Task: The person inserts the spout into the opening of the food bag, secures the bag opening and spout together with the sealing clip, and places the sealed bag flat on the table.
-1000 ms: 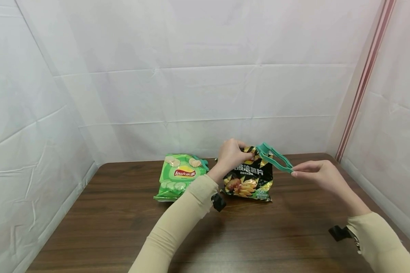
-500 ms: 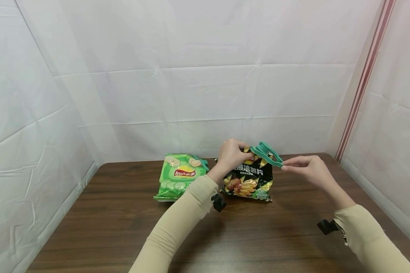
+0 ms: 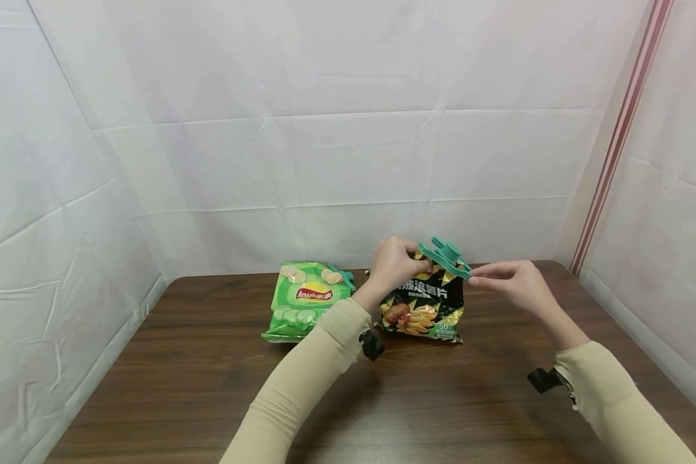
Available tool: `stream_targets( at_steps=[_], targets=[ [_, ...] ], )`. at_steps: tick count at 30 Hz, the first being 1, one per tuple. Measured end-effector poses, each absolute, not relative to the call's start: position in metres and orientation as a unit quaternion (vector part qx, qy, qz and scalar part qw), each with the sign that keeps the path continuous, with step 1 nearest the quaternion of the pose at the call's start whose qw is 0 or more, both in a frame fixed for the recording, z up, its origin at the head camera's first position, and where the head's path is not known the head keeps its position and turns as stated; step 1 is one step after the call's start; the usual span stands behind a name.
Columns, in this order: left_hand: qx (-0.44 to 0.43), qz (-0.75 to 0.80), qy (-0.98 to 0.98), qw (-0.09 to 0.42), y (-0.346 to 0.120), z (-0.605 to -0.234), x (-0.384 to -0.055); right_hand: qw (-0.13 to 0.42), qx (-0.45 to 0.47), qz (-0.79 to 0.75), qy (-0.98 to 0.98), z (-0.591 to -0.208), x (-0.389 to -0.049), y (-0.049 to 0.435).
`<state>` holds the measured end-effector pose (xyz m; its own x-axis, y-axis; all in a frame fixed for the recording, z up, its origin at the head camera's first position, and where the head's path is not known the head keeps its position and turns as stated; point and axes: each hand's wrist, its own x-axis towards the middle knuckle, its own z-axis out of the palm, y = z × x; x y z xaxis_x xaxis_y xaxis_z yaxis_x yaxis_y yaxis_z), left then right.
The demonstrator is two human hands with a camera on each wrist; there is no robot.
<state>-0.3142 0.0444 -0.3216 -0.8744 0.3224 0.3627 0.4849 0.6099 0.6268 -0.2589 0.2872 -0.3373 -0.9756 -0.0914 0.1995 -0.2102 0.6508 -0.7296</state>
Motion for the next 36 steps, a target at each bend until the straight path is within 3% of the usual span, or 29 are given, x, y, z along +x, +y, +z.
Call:
stream_targets(
  at_steps=[36],
  targets=[
    [-0.205,-0.380,-0.896,0.104,0.046,-0.322,-0.313,0.109,0.107,0.455,-0.877,-0.346,-0.270,0.269]
  ],
)
